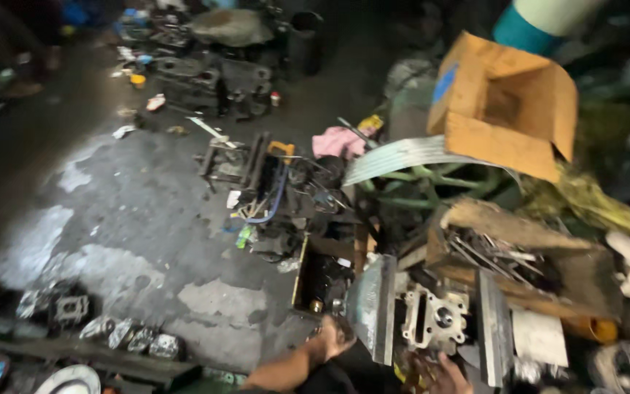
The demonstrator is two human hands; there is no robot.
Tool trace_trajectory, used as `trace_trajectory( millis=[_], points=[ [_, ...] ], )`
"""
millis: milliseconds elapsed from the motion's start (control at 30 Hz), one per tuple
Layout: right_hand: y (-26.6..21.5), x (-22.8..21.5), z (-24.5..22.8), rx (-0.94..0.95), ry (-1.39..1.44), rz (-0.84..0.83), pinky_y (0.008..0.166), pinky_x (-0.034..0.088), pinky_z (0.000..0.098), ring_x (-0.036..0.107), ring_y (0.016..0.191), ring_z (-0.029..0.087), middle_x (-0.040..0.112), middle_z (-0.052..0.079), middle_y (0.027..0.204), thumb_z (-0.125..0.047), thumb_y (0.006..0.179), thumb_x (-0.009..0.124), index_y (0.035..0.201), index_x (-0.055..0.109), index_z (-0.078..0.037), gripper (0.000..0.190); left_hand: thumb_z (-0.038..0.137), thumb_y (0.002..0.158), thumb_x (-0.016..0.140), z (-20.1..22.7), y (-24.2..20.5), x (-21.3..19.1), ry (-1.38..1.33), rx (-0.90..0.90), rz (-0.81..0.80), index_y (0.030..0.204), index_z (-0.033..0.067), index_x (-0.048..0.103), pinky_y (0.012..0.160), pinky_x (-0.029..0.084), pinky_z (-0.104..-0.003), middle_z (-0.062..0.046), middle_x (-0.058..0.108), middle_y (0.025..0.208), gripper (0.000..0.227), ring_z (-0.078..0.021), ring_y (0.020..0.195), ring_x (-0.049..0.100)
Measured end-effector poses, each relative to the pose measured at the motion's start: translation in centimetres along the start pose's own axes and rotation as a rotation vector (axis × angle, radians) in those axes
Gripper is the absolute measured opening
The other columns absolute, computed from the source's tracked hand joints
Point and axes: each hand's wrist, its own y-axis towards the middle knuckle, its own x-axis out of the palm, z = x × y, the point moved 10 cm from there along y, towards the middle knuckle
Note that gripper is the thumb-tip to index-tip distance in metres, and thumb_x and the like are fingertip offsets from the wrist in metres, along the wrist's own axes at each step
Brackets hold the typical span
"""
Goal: The person uses a handheld rotary tool to grind and smooth the surfaces and edges of a metal engine casing. They hold the part with one hand and operate the tool with the other, rotating the casing to access different areas. The person then places the part into a bench vise.
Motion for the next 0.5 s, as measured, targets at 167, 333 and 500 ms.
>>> trace_trajectory(
  millis=[167,333,500],
  points=[
    [-3.0,0.0,-0.4,-0.167,0.024,0.194,0.107,0.042,0.0577,0.056,0.127,0.046,0.058,0.031,0.135,-0.034,0.09,0.06,0.145,0.044,0.005,0.069,0.067,0.085,0.058,10.1,6.9,-0.1,-0.769,0.058,0.018,0.128,0.012,0.068,0.09,0.053,-0.033,-0.005,0.074,0.113,0.07,-0.0198,0.098,0.068],
    [-4.5,1.1,-1.7,-0.294,-0.055,0.098,0.099,0.044,0.0539,0.06,0.114,0.046,0.067,0.031,0.117,-0.025,0.093,0.06,0.132,0.053,0.013,0.054,0.069,0.1,0.06,26.8,5.7,2.7,-0.641,0.312,-0.535,0.109,0.0081,0.067,0.065,0.054,-0.037,-0.004,0.065,0.082,0.062,-0.0237,0.071,0.065],
    [-3.4,-0.9,-2.0,-0.437,0.019,-0.067,0.095,0.047,0.0631,0.062,0.111,0.054,0.067,0.03,0.108,-0.016,0.092,0.059,0.122,0.054,0.014,0.042,0.032,0.099,0.054,10.1,-11.7,9.8,0.652,-0.114,-1.265,0.108,0.0005,0.071,0.065,0.067,-0.037,-0.017,0.078,0.102,0.037,-0.0262,0.085,0.08]
  ],
)
